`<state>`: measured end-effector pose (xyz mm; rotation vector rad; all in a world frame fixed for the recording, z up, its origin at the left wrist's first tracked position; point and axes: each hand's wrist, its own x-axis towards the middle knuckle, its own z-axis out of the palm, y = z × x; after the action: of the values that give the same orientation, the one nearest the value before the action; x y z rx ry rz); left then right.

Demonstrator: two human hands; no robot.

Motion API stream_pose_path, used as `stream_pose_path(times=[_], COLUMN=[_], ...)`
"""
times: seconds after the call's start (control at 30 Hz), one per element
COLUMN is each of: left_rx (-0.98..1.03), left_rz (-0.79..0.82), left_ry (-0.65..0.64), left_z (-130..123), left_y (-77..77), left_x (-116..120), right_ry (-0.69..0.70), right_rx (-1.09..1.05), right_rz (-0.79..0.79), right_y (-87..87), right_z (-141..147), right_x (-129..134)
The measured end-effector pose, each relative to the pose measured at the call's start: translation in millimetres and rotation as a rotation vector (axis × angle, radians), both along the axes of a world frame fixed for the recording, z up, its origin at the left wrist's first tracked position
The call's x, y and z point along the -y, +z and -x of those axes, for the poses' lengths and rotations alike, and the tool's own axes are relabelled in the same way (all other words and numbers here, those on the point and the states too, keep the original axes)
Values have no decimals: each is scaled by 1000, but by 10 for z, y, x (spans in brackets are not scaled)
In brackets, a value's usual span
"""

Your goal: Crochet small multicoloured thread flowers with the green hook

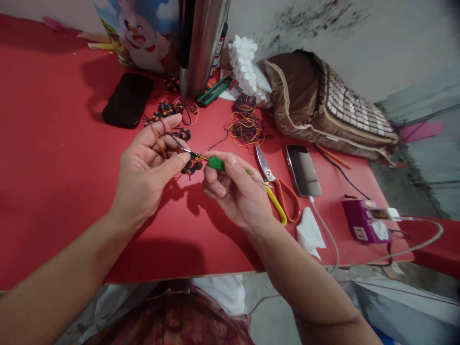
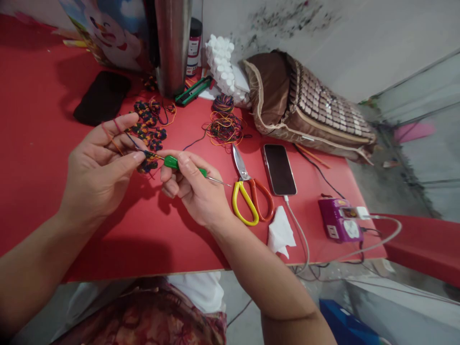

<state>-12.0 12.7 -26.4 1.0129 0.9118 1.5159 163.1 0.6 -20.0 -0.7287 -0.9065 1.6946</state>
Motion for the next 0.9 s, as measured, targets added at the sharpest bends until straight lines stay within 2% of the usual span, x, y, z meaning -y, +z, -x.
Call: stream_pose_path(times=[0.27,0.63,0.8,0.9], left_rx=[-28,8,14,-37], left_rz=[-33,-81,-22,3], left_ry=[19,55,-25,-25], left_z=[16,12,22,39], left_y=[-41,-37,-51,-41], left_x=[-46,-56,-41,-31], right_ry=[-19,17,23,16], right_rx=[34,-24,-20,-8], right_rz=[-33,35,62,40], right_y=[22,-9,-13,-5], right_z=[22,3,-19,-18], right_x=[26,-10,-30,-26])
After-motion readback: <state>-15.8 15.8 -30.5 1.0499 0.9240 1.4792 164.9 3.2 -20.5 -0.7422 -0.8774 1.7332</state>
